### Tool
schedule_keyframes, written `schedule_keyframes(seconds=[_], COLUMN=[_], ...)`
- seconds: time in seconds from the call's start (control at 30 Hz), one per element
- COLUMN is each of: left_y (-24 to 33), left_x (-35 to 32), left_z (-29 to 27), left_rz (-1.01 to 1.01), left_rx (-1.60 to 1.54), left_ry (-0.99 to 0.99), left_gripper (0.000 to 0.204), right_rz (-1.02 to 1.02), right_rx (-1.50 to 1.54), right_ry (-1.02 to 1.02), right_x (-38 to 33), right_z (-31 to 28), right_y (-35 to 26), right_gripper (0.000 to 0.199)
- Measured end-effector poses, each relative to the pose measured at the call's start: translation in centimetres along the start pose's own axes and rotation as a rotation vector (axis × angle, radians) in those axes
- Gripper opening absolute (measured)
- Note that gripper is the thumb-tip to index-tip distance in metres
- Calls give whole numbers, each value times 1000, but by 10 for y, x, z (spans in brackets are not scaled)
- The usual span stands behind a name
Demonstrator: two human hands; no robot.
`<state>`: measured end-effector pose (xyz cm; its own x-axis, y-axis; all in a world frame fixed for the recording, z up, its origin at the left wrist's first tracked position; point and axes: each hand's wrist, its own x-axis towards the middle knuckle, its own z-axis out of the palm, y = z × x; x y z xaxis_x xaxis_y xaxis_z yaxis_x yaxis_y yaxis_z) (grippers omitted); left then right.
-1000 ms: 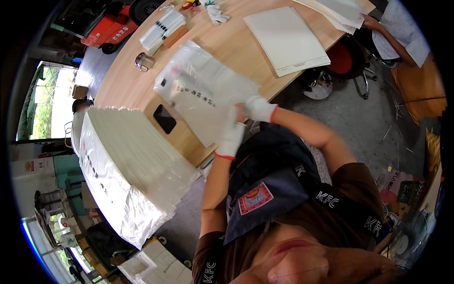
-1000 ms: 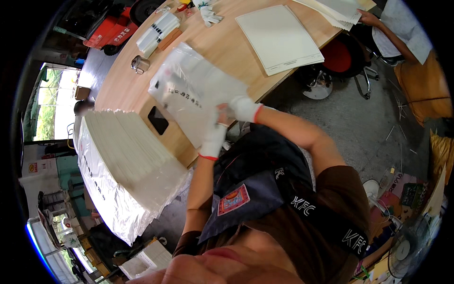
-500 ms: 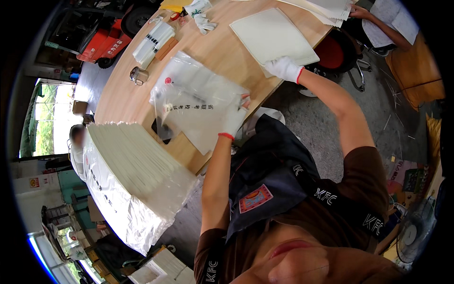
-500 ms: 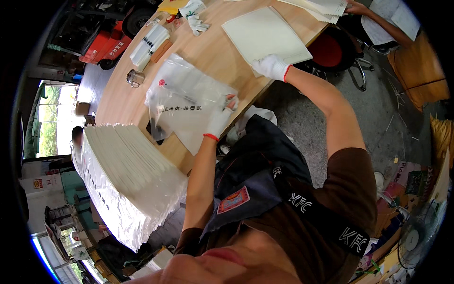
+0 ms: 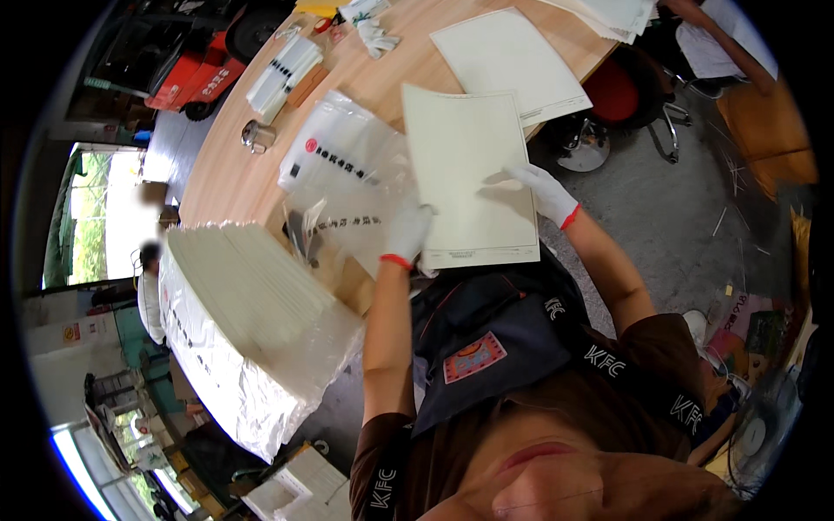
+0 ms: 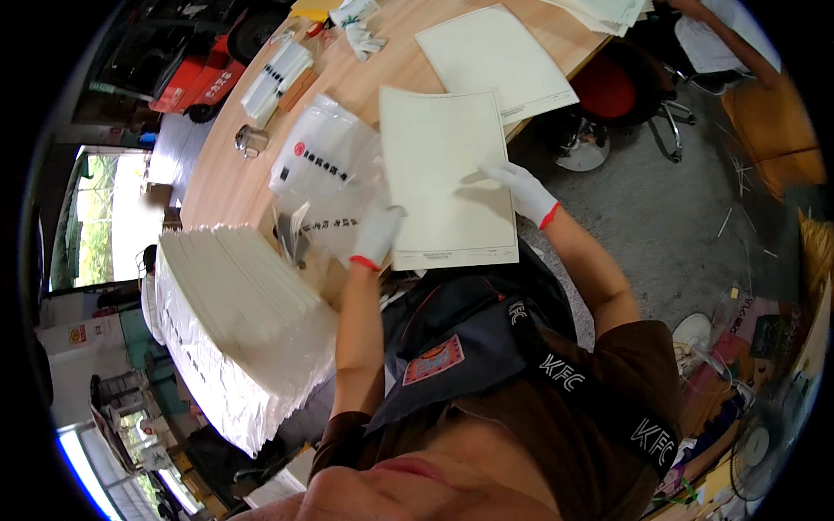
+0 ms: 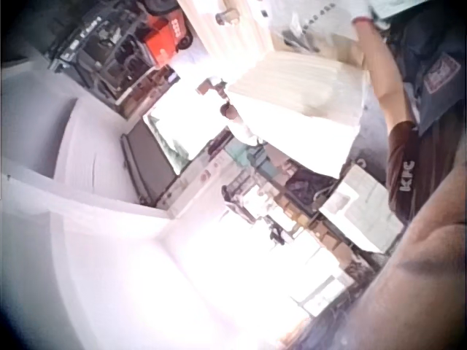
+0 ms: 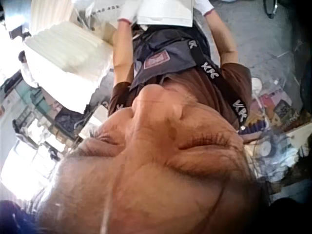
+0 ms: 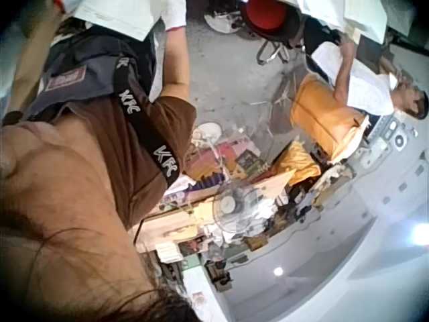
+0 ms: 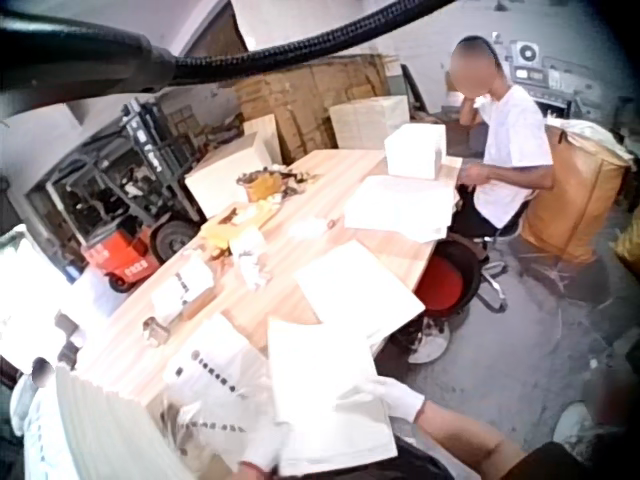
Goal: The person repeatedly picks up stacks of white papers from a table, places them into a clear plastic bag, and sets the bag down. The person wears white gloves and a brown shirt with a KFC logo. The task is performed continuously throughout the clip.
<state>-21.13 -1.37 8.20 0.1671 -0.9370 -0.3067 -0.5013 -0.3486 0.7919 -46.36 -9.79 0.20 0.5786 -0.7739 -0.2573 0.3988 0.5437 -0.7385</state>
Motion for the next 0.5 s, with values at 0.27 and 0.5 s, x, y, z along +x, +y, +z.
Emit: schedule_keyframes(seconds=[0.27, 0.5], left_y=[14, 23], left_x=[-18, -72], left_z=[69, -89], left_rz=[150, 238], left_rx=[220, -1141], left_ry=[-198, 299], left_gripper=[85, 59], right_rz=[-300, -962], right_rx=[-861, -1859], right_ry=[212, -400], right_x=[9, -46], right_z=[29, 87], right_y=[35, -86], right_gripper=[40, 29])
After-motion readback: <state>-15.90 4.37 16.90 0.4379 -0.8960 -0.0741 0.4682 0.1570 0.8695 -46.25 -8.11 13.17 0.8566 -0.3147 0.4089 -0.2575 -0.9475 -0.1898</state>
